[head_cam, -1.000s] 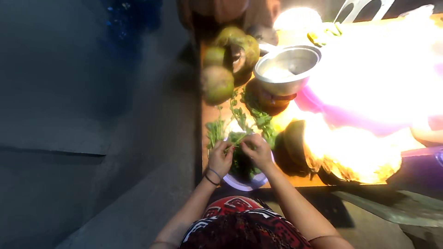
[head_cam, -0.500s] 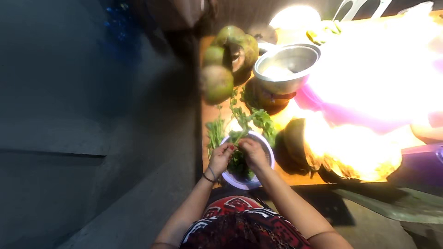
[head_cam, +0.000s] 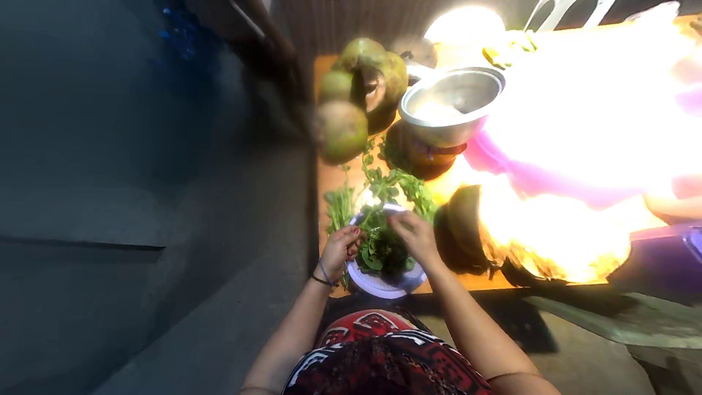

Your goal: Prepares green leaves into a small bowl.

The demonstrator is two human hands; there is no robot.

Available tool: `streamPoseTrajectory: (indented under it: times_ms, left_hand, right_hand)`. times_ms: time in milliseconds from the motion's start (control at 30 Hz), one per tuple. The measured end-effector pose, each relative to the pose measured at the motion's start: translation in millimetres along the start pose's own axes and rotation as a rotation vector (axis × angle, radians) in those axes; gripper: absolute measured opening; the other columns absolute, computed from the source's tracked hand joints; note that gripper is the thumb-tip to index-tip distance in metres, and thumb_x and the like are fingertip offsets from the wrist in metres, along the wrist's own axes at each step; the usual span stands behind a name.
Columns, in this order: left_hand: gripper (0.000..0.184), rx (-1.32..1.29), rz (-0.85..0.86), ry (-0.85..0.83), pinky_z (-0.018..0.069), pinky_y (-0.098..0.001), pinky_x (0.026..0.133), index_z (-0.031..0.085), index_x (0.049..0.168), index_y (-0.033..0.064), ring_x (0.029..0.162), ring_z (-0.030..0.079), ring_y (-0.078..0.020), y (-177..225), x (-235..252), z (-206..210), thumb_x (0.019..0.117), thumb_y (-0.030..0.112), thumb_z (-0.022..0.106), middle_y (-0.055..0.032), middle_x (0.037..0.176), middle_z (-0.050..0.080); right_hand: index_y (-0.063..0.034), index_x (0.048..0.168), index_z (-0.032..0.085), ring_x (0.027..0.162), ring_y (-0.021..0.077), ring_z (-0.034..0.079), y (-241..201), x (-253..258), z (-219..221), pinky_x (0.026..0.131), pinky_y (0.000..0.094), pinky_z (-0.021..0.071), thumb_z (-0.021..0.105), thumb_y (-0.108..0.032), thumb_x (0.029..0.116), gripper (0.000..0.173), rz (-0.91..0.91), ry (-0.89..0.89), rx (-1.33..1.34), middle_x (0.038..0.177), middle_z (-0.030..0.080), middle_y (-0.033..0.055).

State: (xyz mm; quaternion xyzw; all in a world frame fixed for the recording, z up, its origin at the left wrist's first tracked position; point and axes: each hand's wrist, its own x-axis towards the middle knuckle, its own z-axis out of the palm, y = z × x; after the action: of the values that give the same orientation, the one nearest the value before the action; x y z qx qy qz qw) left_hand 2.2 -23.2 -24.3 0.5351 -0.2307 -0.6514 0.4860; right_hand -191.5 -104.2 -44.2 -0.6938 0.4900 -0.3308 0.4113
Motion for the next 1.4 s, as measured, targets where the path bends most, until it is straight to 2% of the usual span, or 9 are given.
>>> streamPoseTrajectory:
  times_ms: [67,267,433,567,700,900,1167,1267,1400]
  left_hand:
    - [0.025,-0.017,0.012,-0.018,0.0345,-0.0129,0.045,0.065,0.101,0.0075,0.048,0.041,0.0009,-0.1,1.1,1.5,0.1085,0.013,0.042,0.0037,0.07,0.056]
    - [0.028,-0.128,-0.054,-0.078,0.0355,-0.0132,0.045,0.065,0.099,0.0087,0.051,0.043,0.0008,0.2,-0.7,5.7,0.1088,0.012,0.039,0.0027,0.078,0.062]
    - [0.031,-0.23,-0.109,-0.088,0.0364,-0.014,0.044,0.064,0.102,0.0092,0.05,0.045,-0.0009,0.7,0.1,7.0,0.1098,0.017,0.035,0.0012,0.078,0.061]
    - [0.035,-0.464,-0.178,-0.191,0.0363,-0.0134,0.043,0.061,0.095,0.0121,0.049,0.045,-0.0009,-0.8,4.1,3.5,0.1081,0.019,0.029,0.0029,0.073,0.057]
    - [0.04,-0.558,-0.223,-0.223,0.0344,-0.013,0.041,0.058,0.093,0.012,0.047,0.043,-0.0002,-1.9,7.9,0.3,0.1084,0.02,0.023,0.0043,0.069,0.055]
    - [0.036,-0.342,-0.168,-0.201,0.0352,-0.0142,0.043,0.06,0.097,0.0118,0.049,0.043,-0.0007,-2.3,8.5,1.2,0.1062,0.018,0.026,0.0044,0.07,0.054]
    - [0.034,-0.118,-0.043,-0.127,0.0523,-0.0199,0.051,0.063,0.113,0.011,0.059,0.06,-0.0064,3.8,2.3,6.5,0.1085,0.031,0.035,-0.0018,0.087,0.067]
    - [0.03,0.038,0.023,-0.094,0.0488,-0.0188,0.053,0.06,0.115,0.0061,0.059,0.055,-0.0049,6.0,6.3,8.6,0.1105,0.023,0.036,-0.0015,0.084,0.062]
    - [0.029,0.08,0.03,-0.111,0.0412,-0.0147,0.049,0.062,0.108,0.0118,0.051,0.047,-0.0004,5.3,3.8,4.7,0.111,0.027,0.038,0.0041,0.071,0.058]
  right_hand:
    - [-0.0015,0.099,0.072,0.093,0.009,0.067,-5.8,3.7,0.7,0.086,0.0294,0.056,0.068,-0.009,0.0963,0.009,0.182,0.069,0.231,0.1,0.071,0.0048]
    - [-0.0064,0.113,0.062,0.091,0.0107,0.071,-22.4,4.7,2.1,0.084,0.0299,0.0613,0.054,-0.003,0.0938,0.021,0.323,0.028,0.791,0.105,0.072,0.0007]
    - [-0.0038,0.104,0.07,0.081,0.0082,0.069,-25.8,4.7,7.6,0.076,0.0262,0.0603,0.069,0.007,0.0874,0.02,0.29,-0.014,0.716,0.092,0.073,0.0011]
    - [-0.0048,0.099,0.069,0.075,0.005,0.065,-28.9,5.9,9.5,0.07,0.0215,0.0569,0.068,0.01,0.0883,0.018,0.36,-0.025,0.694,0.088,0.07,-0.0004]
    - [-0.0023,0.106,0.07,0.079,0.0071,0.066,-31.2,5.9,8.7,0.072,0.0234,0.0575,0.063,0.008,0.0928,0.018,0.421,-0.089,0.727,0.094,0.071,0.0029]
    - [-0.0041,0.103,0.075,0.079,0.0025,0.063,-21.4,3.6,10.7,0.072,0.0221,0.0543,0.052,-0.004,0.0974,0.024,0.259,-0.076,0.589,0.097,0.073,-0.0014]
    - [0.0005,0.105,0.076,0.095,0.0077,0.07,-30.2,2.9,8.9,0.089,0.025,0.0585,0.069,-0.005,0.0939,0.014,-0.126,-0.12,0.154,0.104,0.073,0.0086]
    - [0.0031,0.104,0.076,0.092,0.0139,0.071,-29.4,4.3,13.1,0.088,0.0294,0.0594,0.069,-0.003,0.0929,0.014,-0.24,-0.134,0.074,0.102,0.073,0.0134]
    - [0.003,0.099,0.074,0.088,0.0127,0.07,-30.0,8.0,11.4,0.085,0.0304,0.0597,0.069,-0.005,0.0921,0.011,-0.178,-0.2,0.078,0.097,0.073,0.0112]
